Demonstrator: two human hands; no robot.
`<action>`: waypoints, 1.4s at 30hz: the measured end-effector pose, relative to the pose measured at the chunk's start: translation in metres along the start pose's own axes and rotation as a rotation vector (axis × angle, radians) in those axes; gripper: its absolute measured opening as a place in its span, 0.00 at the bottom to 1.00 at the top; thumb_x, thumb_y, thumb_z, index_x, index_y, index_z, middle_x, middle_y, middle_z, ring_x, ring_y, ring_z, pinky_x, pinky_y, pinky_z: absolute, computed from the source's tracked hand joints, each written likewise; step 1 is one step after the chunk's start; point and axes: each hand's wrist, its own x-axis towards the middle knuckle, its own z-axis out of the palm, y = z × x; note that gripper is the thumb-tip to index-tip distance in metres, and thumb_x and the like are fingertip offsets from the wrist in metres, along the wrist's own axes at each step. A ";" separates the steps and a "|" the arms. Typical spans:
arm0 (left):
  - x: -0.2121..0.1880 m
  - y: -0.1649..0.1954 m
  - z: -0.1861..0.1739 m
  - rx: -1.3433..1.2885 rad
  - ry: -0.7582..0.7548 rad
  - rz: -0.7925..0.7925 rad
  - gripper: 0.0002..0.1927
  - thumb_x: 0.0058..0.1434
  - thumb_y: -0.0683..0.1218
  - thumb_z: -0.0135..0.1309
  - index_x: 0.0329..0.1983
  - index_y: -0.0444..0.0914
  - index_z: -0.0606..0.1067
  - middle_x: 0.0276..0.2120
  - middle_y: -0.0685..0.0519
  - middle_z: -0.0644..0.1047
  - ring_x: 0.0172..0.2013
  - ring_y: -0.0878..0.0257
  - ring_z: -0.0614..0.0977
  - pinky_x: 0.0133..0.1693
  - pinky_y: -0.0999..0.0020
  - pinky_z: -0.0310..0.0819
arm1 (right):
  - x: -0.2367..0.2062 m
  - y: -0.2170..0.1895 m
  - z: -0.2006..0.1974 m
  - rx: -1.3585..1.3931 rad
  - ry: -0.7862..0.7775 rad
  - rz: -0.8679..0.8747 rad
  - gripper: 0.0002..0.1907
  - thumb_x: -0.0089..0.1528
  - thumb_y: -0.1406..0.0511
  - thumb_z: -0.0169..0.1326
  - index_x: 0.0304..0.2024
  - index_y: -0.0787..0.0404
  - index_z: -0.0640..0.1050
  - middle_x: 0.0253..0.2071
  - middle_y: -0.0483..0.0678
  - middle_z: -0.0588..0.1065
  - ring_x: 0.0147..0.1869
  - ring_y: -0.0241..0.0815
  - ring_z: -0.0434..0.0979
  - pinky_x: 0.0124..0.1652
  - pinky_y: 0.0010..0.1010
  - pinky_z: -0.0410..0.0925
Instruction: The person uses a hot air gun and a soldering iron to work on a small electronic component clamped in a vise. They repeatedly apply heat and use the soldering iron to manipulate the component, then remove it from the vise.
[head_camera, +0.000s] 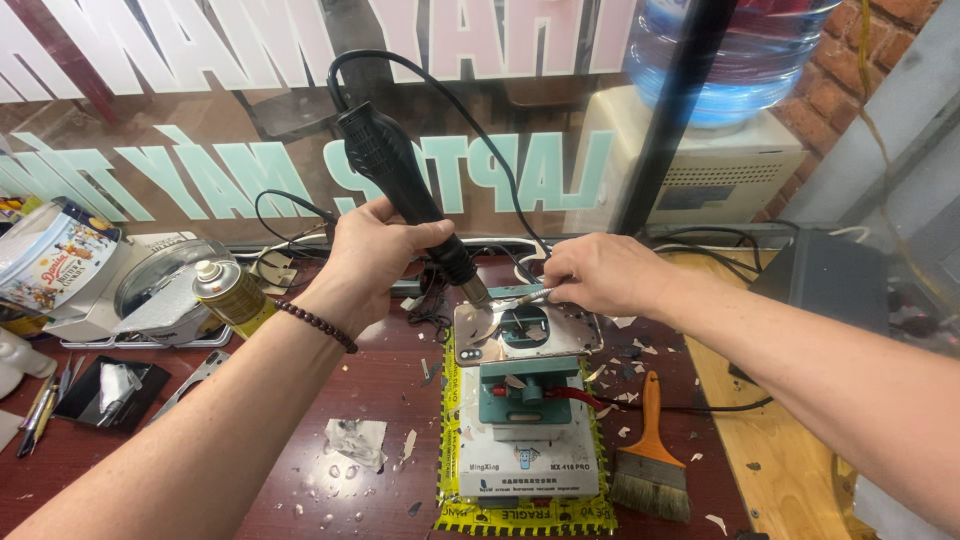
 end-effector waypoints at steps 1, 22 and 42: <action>0.000 0.000 0.000 0.003 0.001 0.002 0.10 0.56 0.41 0.64 0.42 0.39 0.79 0.36 0.55 0.84 0.38 0.66 0.82 0.42 0.64 0.71 | -0.001 0.000 -0.001 0.008 -0.028 0.008 0.09 0.56 0.60 0.61 0.36 0.55 0.83 0.39 0.45 0.80 0.46 0.49 0.80 0.44 0.41 0.71; -0.004 0.000 -0.010 -0.029 -0.011 0.001 0.09 0.56 0.40 0.64 0.39 0.40 0.79 0.35 0.56 0.82 0.36 0.67 0.80 0.41 0.65 0.71 | -0.009 0.000 0.004 0.035 0.038 0.033 0.09 0.56 0.59 0.59 0.36 0.54 0.83 0.39 0.45 0.80 0.45 0.50 0.81 0.43 0.42 0.71; -0.005 0.001 -0.006 -0.002 0.013 0.026 0.11 0.56 0.39 0.64 0.42 0.38 0.79 0.36 0.54 0.83 0.37 0.66 0.82 0.42 0.64 0.72 | -0.018 -0.013 0.013 0.063 0.035 0.047 0.08 0.57 0.61 0.60 0.36 0.57 0.82 0.37 0.50 0.79 0.45 0.53 0.80 0.44 0.42 0.72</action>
